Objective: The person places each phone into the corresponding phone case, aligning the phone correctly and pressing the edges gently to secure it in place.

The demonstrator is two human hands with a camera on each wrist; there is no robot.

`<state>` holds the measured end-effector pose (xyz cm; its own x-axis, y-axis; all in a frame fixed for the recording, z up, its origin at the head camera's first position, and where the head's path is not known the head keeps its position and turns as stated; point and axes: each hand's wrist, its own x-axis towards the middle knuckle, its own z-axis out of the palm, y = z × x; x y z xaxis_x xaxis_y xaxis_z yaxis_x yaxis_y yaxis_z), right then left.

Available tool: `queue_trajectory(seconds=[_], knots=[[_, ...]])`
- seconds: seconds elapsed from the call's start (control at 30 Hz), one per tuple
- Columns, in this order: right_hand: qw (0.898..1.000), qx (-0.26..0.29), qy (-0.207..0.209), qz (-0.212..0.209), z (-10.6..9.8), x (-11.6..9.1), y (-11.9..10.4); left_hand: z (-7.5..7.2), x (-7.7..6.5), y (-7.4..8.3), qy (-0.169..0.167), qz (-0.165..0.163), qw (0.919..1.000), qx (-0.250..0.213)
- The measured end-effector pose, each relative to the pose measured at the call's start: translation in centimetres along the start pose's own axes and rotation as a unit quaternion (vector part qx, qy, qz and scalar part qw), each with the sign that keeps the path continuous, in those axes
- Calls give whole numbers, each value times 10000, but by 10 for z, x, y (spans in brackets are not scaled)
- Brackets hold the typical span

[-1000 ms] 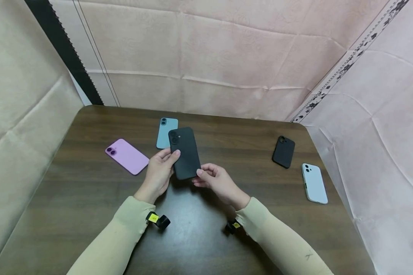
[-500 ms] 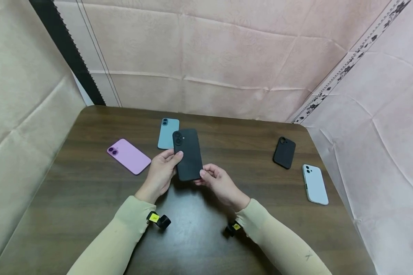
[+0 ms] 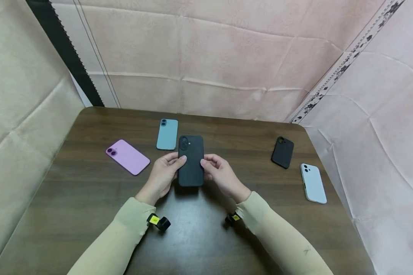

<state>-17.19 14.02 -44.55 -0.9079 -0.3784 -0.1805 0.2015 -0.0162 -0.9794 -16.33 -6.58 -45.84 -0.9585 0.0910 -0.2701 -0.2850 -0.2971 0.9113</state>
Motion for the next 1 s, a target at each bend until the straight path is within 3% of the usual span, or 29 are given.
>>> queue_trajectory(seconds=[0.33, 0.53, 0.8, 1.0], knots=[[9995, -26, 231, 208, -1, 7, -2, 0, -2, -2, -149, -109, 9996, 195], [9993, 19, 360, 67, 3, 4, -4, -2, 2, 6, -312, 66, 9983, 487], [9991, -294, 205, 206, 10, -1, -5, -4, 11, 25, 82, 467, 9958, 780], [9993, -291, 108, 215, 10, 0, -4, -4, 14, 28, 275, 389, 9951, 868]])
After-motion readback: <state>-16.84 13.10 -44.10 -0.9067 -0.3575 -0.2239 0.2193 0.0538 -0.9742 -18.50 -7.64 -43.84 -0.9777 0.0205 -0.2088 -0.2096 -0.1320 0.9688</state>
